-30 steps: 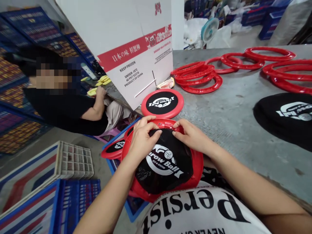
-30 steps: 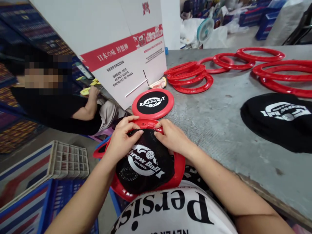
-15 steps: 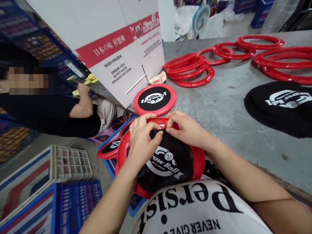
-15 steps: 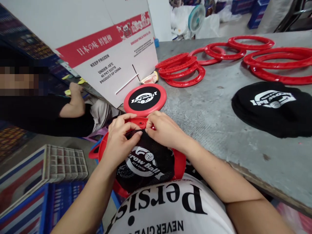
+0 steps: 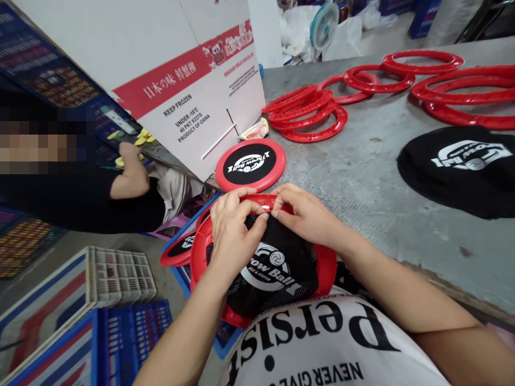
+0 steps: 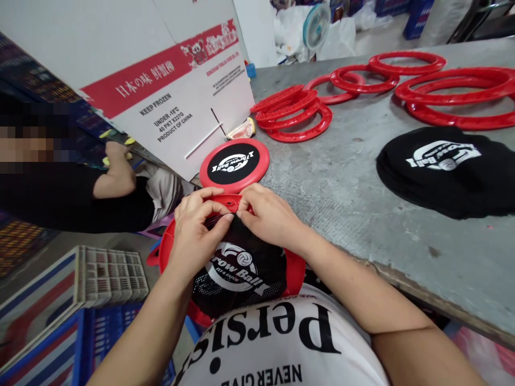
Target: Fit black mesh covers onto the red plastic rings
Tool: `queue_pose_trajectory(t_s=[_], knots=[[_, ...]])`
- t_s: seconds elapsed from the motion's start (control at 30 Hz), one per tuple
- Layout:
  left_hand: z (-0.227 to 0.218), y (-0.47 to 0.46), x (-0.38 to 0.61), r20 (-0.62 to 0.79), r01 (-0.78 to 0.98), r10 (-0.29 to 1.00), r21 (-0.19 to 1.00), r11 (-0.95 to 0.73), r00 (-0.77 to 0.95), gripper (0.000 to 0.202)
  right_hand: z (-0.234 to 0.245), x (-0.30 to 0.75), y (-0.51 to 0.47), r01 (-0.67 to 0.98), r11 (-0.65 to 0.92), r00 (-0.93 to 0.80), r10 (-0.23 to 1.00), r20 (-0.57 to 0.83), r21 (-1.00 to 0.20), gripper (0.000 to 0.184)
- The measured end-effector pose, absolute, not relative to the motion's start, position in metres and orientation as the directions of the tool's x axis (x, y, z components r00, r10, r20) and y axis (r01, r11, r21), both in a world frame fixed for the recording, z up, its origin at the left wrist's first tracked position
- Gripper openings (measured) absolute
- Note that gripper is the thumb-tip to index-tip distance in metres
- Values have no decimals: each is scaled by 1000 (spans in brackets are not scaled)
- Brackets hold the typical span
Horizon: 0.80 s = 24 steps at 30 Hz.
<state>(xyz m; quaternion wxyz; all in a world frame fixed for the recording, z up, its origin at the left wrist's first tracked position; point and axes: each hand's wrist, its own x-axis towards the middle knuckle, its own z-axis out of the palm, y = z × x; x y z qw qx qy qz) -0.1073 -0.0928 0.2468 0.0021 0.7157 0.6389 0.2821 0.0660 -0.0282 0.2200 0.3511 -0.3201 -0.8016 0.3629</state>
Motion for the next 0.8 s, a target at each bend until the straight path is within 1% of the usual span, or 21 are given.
queue_pose_trajectory(t_s=[0.17, 0.4, 0.6, 0.8], knots=[[243, -91, -105, 427, 913, 904, 364, -182, 10, 6, 218, 65, -30, 277, 506, -518, 795, 316, -817, 9], [241, -86, -102, 447, 927, 895, 336, -169, 1, 9, 217, 62, -32, 344, 503, -480, 820, 312, -793, 9], [241, -83, -97, 424, 937, 905, 327, -118, -34, 12, 216, 60, -32, 371, 471, -445, 847, 291, -801, 9], [241, -83, -97, 425, 941, 905, 317, -114, -33, 13, 215, 57, -33, 391, 442, -408, 869, 278, -807, 9]])
